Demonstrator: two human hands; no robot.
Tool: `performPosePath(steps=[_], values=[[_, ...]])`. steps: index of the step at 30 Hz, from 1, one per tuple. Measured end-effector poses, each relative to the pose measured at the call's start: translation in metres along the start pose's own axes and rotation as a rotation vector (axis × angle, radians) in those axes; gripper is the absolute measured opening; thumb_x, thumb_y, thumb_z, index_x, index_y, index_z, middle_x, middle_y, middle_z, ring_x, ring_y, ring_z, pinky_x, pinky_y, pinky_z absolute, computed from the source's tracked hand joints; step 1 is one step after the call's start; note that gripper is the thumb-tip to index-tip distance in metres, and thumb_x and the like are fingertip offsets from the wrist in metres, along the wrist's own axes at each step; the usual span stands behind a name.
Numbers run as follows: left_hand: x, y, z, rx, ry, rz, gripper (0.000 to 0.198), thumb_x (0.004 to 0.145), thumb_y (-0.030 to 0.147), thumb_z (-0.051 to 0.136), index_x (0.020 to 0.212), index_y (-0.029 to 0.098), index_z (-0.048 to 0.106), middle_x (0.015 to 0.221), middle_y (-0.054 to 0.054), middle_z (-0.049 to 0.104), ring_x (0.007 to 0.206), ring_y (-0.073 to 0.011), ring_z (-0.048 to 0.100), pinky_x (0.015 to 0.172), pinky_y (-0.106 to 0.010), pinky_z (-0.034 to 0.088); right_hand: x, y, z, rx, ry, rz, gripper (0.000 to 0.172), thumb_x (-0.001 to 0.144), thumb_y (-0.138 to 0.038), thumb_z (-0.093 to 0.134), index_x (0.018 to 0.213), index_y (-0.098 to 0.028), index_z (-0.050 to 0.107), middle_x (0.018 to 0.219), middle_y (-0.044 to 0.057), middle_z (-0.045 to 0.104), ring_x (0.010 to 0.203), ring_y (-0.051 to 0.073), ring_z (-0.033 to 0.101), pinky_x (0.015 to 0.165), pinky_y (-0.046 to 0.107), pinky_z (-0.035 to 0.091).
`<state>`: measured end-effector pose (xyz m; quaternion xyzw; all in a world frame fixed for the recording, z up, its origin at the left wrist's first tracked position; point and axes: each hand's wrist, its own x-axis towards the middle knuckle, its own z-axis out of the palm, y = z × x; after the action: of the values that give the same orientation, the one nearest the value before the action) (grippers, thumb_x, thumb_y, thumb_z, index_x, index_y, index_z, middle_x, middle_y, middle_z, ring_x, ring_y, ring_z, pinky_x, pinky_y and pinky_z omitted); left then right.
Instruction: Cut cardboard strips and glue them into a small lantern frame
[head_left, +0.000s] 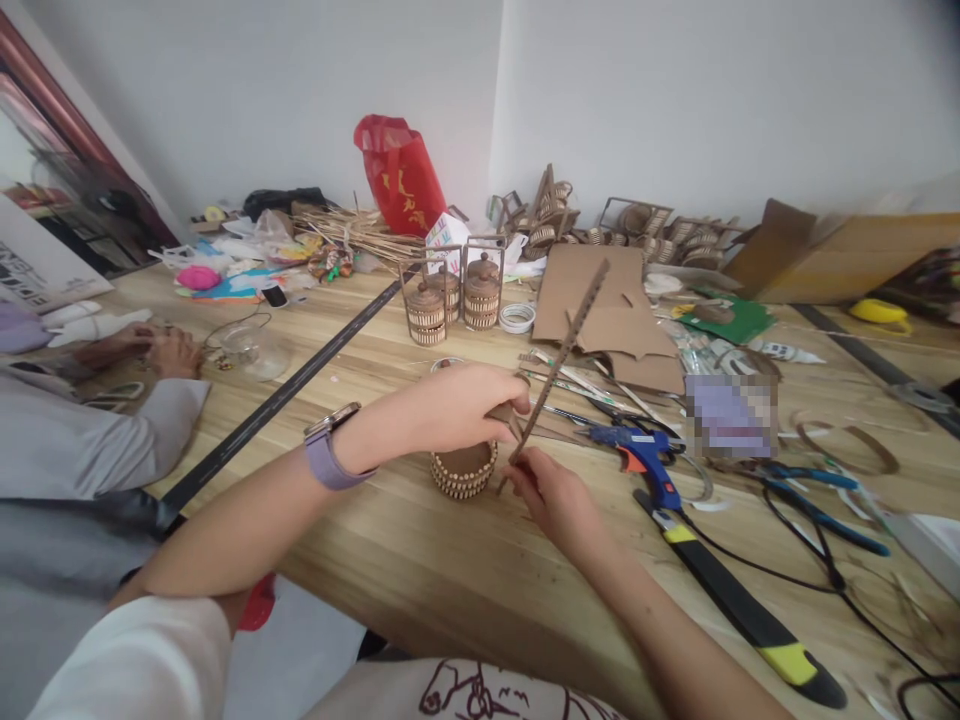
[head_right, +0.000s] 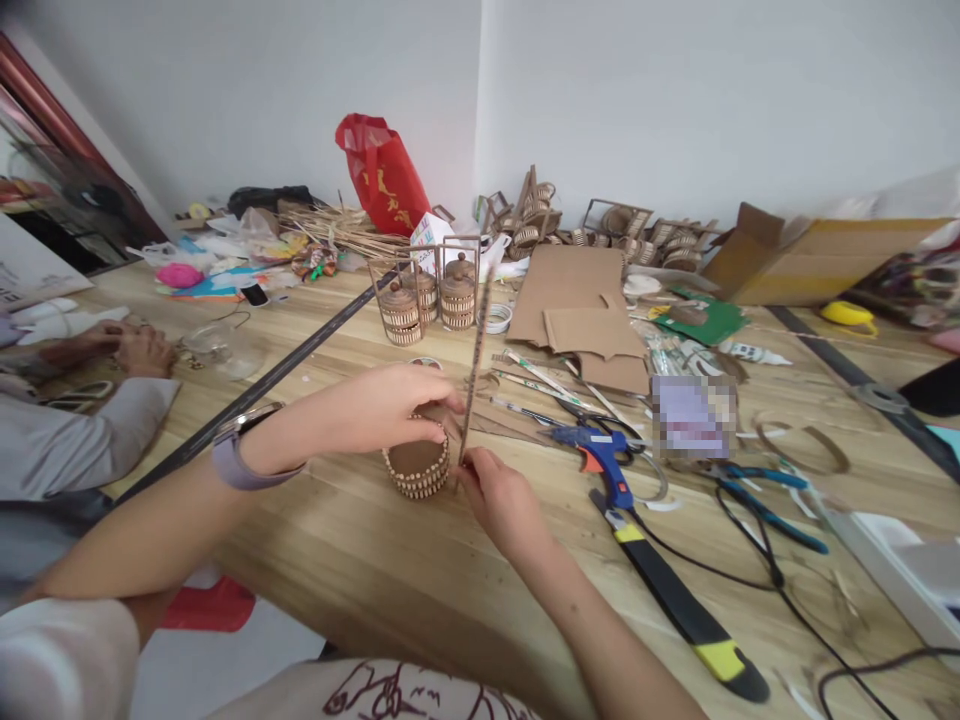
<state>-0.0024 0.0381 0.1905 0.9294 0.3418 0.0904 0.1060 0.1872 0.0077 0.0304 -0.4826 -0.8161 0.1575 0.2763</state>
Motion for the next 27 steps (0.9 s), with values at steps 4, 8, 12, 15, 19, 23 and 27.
performPosePath(steps=[4, 8, 12, 15, 19, 23, 27], values=[[-0.010, -0.003, 0.000, 0.000, 0.067, 0.039, 0.011, 0.085, 0.008, 0.059, 0.083, 0.016, 0.066, 0.088, -0.001, 0.067, 0.081, -0.0145, 0.061, 0.074, -0.025, 0.045, 0.002, 0.005, 0.002, 0.022, 0.003, 0.036, 0.019, 0.096, -0.032, 0.043, 0.084, -0.022, 0.052, 0.071, 0.003, 0.068, 0.062, 0.018, 0.065, 0.057, 0.025, 0.042], [-0.019, -0.002, 0.008, 0.110, 0.196, 0.114, 0.014, 0.089, 0.011, 0.058, 0.088, 0.019, 0.069, 0.091, -0.002, 0.064, 0.089, -0.0167, 0.057, 0.081, -0.028, 0.044, 0.005, 0.005, 0.005, 0.030, -0.002, 0.052, 0.020, 0.095, -0.034, 0.044, 0.083, -0.022, 0.055, 0.070, 0.004, 0.068, 0.063, 0.020, 0.066, 0.056, 0.026, 0.041], [-0.029, 0.002, 0.025, 0.339, 0.370, 0.086, 0.012, 0.092, 0.023, 0.061, 0.100, 0.020, 0.069, 0.103, -0.008, 0.061, 0.099, -0.0233, 0.052, 0.086, -0.036, 0.044, 0.006, -0.001, 0.005, 0.057, 0.004, 0.041, 0.019, 0.094, -0.032, 0.043, 0.091, -0.020, 0.058, 0.079, 0.007, 0.071, 0.068, 0.021, 0.067, 0.060, 0.028, 0.044], [-0.034, 0.002, 0.038, 0.394, 0.464, 0.093, 0.027, 0.095, 0.033, 0.057, 0.118, 0.020, 0.060, 0.107, -0.009, 0.060, 0.101, -0.0247, 0.052, 0.089, -0.040, 0.044, 0.006, -0.005, 0.003, 0.078, 0.008, 0.034, 0.019, 0.094, -0.033, 0.043, 0.091, -0.021, 0.058, 0.076, 0.005, 0.070, 0.066, 0.019, 0.066, 0.059, 0.027, 0.045], [-0.042, 0.004, 0.052, 0.333, 0.657, 0.084, 0.048, 0.095, 0.043, 0.056, 0.136, 0.023, 0.044, 0.127, -0.013, 0.056, 0.120, -0.0275, 0.048, 0.104, -0.045, 0.037, 0.006, -0.008, 0.001, 0.093, 0.011, 0.027, 0.018, 0.094, -0.034, 0.044, 0.087, -0.022, 0.056, 0.071, 0.003, 0.067, 0.064, 0.019, 0.064, 0.058, 0.027, 0.044], [-0.056, 0.008, 0.086, 0.144, 0.934, -0.140, 0.058, 0.092, 0.043, 0.060, 0.142, 0.027, 0.034, 0.136, -0.014, 0.049, 0.128, -0.0277, 0.045, 0.109, -0.048, 0.033, 0.006, -0.010, 0.000, 0.104, 0.011, 0.032, 0.018, 0.094, -0.035, 0.045, 0.087, -0.022, 0.056, 0.070, 0.002, 0.067, 0.063, 0.018, 0.064, 0.058, 0.026, 0.044], [-0.070, -0.001, 0.139, -0.303, 0.914, -0.349, 0.100, 0.078, 0.064, 0.067, 0.151, 0.028, 0.008, 0.153, -0.020, 0.021, 0.145, -0.0362, 0.023, 0.115, -0.056, 0.026, 0.006, -0.010, 0.000, 0.118, 0.001, 0.041, 0.020, 0.093, -0.037, 0.046, 0.086, -0.023, 0.057, 0.069, 0.002, 0.067, 0.062, 0.018, 0.064, 0.058, 0.026, 0.044]])
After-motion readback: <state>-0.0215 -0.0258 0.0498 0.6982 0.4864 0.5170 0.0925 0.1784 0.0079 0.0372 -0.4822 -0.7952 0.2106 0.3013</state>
